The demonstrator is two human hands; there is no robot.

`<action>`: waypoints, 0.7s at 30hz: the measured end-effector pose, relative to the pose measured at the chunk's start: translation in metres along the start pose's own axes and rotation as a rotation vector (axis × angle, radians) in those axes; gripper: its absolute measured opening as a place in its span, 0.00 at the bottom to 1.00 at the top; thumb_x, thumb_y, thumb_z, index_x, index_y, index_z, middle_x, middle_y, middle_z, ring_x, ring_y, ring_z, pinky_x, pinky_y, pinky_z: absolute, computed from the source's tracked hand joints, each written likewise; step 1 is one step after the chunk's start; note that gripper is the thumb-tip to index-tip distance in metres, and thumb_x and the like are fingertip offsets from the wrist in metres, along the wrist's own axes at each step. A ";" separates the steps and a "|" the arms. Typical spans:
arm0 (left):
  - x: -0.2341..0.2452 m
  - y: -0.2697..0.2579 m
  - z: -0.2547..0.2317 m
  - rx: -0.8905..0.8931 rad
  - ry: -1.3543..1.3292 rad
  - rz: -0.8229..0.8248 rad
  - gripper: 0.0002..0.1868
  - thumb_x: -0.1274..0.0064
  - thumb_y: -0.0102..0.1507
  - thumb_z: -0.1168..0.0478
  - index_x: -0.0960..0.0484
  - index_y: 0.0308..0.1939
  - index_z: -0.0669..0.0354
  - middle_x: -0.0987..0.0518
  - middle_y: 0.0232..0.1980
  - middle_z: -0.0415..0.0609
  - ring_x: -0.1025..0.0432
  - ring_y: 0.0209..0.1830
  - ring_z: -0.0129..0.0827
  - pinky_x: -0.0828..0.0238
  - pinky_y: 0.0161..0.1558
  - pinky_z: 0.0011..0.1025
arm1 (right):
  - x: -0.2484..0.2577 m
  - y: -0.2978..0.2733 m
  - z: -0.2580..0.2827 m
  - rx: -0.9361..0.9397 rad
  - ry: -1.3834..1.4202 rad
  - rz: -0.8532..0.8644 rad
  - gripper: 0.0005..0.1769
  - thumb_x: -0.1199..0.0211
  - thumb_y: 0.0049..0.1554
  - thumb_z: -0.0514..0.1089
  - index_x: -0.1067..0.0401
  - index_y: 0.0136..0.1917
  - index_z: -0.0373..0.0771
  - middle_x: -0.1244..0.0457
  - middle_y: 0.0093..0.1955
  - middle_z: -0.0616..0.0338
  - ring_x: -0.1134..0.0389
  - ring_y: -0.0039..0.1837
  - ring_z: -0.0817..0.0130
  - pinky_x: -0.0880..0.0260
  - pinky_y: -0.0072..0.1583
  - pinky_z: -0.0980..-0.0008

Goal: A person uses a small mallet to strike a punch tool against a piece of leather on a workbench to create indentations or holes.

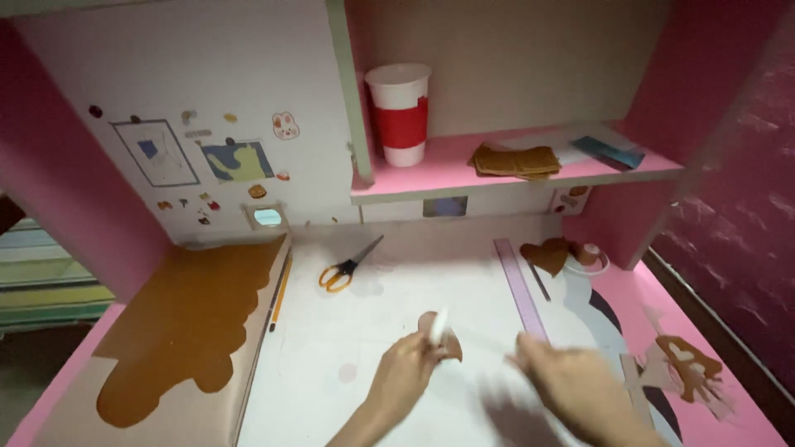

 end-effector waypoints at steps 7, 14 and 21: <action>-0.029 0.006 0.058 -0.162 0.199 -0.108 0.15 0.56 0.71 0.57 0.15 0.37 0.53 0.22 0.37 0.42 0.27 0.34 0.38 0.33 0.35 0.37 | 0.019 -0.005 -0.007 -0.121 -0.083 -0.286 0.09 0.56 0.62 0.56 0.38 0.44 0.56 0.39 0.34 0.60 0.34 0.35 0.50 0.38 0.36 0.45; -0.034 0.001 0.065 -0.201 0.237 -0.138 0.12 0.54 0.71 0.58 0.19 0.37 0.58 0.23 0.36 0.44 0.28 0.34 0.39 0.34 0.34 0.38 | 0.083 -0.024 -0.017 -0.299 0.205 -0.232 0.18 0.59 0.65 0.63 0.38 0.44 0.52 0.37 0.26 0.56 0.34 0.31 0.53 0.41 0.39 0.55; -0.033 -0.001 0.060 -0.282 0.275 -0.157 0.10 0.52 0.69 0.60 0.16 0.41 0.59 0.21 0.39 0.45 0.27 0.39 0.40 0.32 0.38 0.39 | 0.004 0.001 -0.005 -0.090 -0.216 0.237 0.17 0.60 0.66 0.66 0.43 0.57 0.55 0.29 0.41 0.57 0.27 0.44 0.44 0.30 0.42 0.42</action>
Point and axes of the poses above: each hand's wrist, its own y-axis towards the middle knuckle, its own x-axis out of the back of the hand, z = x × y, the point moved 7 cm from there along y, towards the middle knuckle
